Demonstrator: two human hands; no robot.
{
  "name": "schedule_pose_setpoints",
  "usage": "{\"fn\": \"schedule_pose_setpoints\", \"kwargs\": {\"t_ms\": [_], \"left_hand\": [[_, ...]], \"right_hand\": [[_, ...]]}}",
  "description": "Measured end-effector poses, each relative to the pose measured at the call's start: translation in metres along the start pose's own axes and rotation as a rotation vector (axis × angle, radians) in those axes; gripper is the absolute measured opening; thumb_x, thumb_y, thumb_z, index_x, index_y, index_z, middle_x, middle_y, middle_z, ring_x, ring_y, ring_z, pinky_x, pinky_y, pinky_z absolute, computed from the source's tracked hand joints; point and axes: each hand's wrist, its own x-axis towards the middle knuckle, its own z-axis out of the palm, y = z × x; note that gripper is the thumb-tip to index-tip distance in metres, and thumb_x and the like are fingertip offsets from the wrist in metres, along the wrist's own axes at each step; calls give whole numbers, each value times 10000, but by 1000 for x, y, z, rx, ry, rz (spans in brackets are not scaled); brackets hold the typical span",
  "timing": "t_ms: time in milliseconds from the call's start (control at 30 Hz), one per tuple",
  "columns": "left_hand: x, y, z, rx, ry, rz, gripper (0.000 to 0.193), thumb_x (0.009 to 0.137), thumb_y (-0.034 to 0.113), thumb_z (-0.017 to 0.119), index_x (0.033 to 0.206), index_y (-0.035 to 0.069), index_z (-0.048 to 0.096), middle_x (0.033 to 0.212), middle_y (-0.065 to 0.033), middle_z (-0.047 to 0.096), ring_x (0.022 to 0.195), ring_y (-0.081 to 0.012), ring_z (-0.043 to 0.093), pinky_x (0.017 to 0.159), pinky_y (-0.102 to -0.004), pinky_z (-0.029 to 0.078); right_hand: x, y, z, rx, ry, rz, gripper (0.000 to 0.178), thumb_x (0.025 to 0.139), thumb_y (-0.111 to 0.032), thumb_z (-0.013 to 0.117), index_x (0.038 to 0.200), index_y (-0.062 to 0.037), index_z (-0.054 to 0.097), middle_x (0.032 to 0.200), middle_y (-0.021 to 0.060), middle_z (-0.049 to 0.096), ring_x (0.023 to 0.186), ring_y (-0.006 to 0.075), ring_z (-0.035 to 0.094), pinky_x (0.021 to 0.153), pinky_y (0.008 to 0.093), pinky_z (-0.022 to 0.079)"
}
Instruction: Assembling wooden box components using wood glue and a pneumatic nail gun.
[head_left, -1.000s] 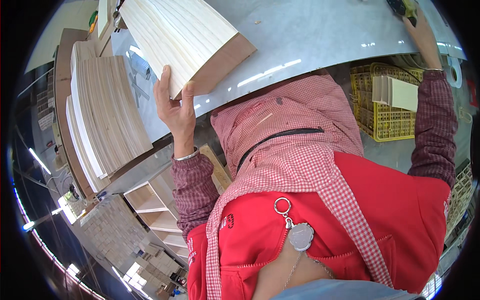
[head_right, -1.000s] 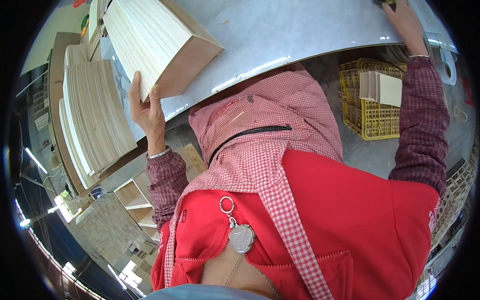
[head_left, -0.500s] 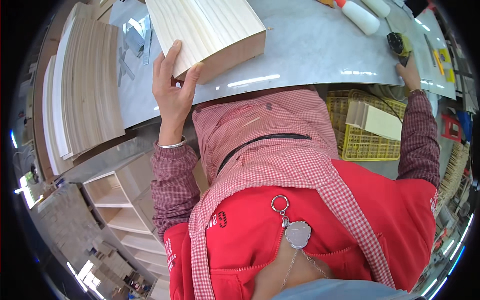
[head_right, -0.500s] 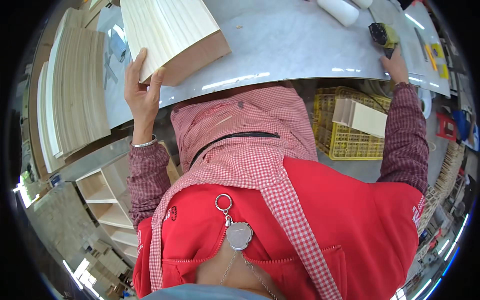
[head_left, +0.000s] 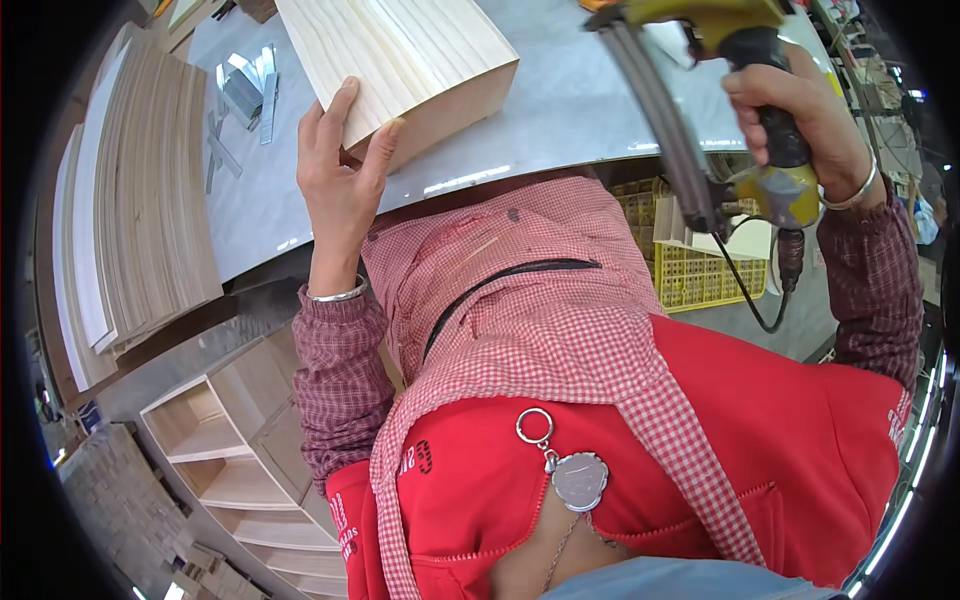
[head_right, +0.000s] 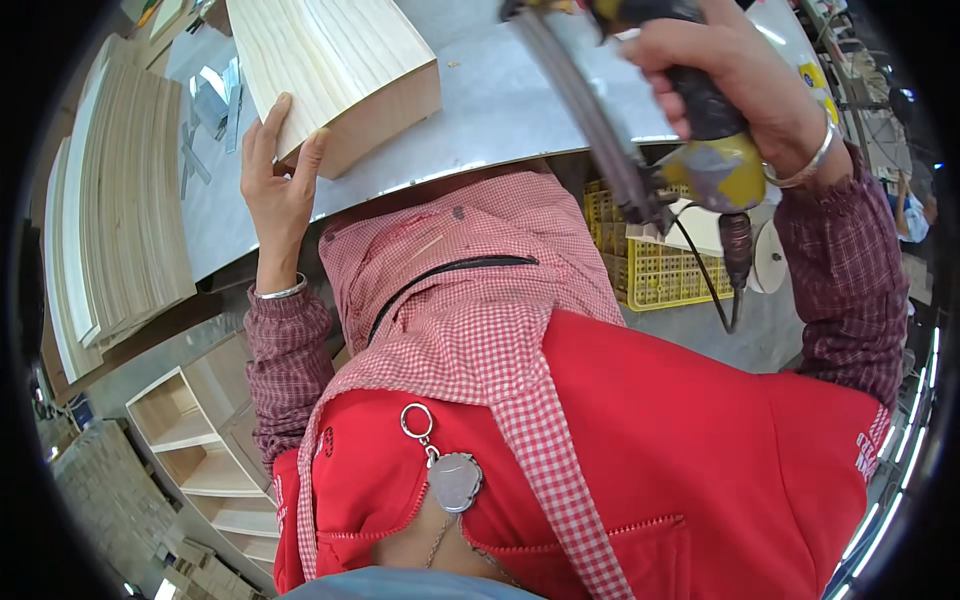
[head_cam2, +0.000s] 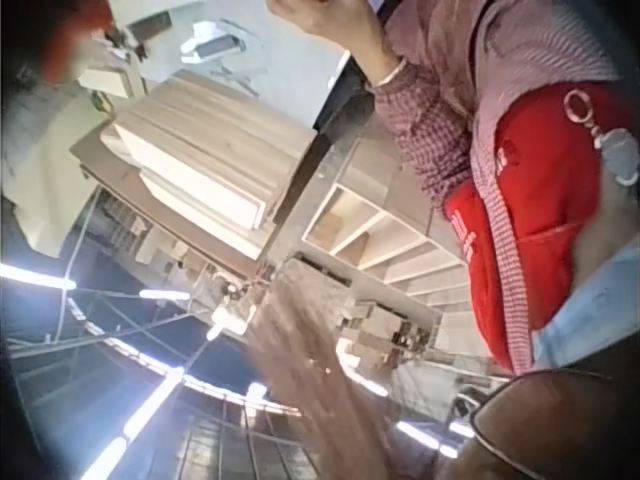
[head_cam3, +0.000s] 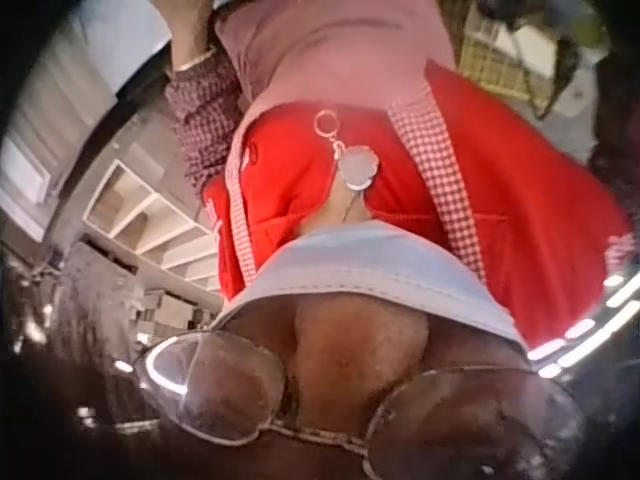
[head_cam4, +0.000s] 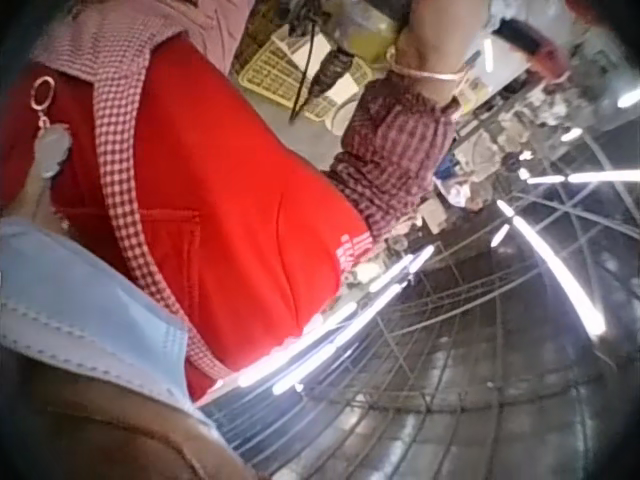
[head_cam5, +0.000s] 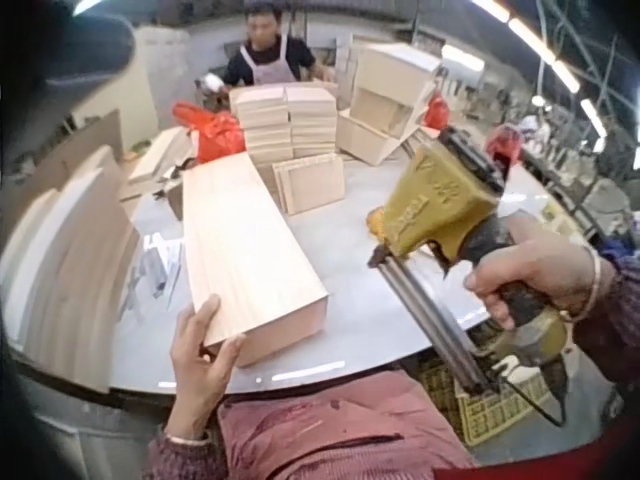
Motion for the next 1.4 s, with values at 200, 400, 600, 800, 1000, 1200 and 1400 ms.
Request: {"fn": "schedule_pose_setpoints", "kwargs": {"t_ms": [200, 400, 600, 800, 1000, 1200, 1400], "left_hand": [[2, 1, 1, -7, 10, 24, 498, 776, 192, 753, 1227, 90, 567, 1133, -158, 510, 816, -208, 592, 621, -250, 535], [0, 7, -2, -18, -4, -28, 468, 805, 196, 726, 1234, 100, 565, 1151, -143, 528, 891, -241, 605, 690, -285, 573], [0, 4, -1, -5, -5, -20, 480, 796, 200, 734, 1234, 101, 564, 1151, -154, 518, 877, -243, 606, 677, -282, 570], [1, 1, 0, -14, 7, 8, 512, 772, 207, 756, 1233, 95, 562, 1150, -178, 493, 832, -230, 602, 652, -263, 562], [2, 1, 1, -11, 10, 13, 508, 773, 210, 754, 1230, 94, 562, 1147, -178, 493, 845, -240, 606, 668, -274, 570], [1, 0, 0, -19, 11, 6, 512, 772, 215, 755, 1229, 90, 561, 1142, -180, 493, 855, -248, 609, 672, -285, 575], [2, 2, 0, -24, 7, 6, 512, 767, 219, 758, 1222, 85, 564, 1142, -182, 493, 865, -255, 610, 676, -292, 579]], "right_hand": [[2, -18, 35, -5, -107, -4, 156, 779, -120, 609, 749, -12, 500, 539, 28, 511, 380, 74, 446, 347, 194, 381], [14, -20, 41, -112, -159, 3, 166, 756, -122, 620, 776, 9, 520, 523, 36, 520, 363, 83, 470, 346, 178, 402], [16, -20, 44, -128, -150, -15, 164, 748, -120, 616, 771, 20, 533, 515, 43, 529, 356, 86, 472, 348, 183, 416], [17, -21, 46, -167, -140, -6, 172, 743, -125, 621, 751, 21, 531, 517, 47, 533, 359, 90, 482, 342, 193, 425], [18, -24, 47, -214, -143, 22, 177, 738, -127, 626, 739, 21, 529, 516, 48, 534, 360, 90, 486, 346, 198, 431], [16, -26, 52, -277, -121, 27, 171, 737, -130, 625, 706, 10, 532, 506, 47, 530, 355, 92, 475, 351, 196, 425], [10, -27, 61, -192, -122, -42, 165, 741, -131, 620, 689, 2, 536, 490, 44, 522, 348, 96, 463, 349, 193, 412]]}}
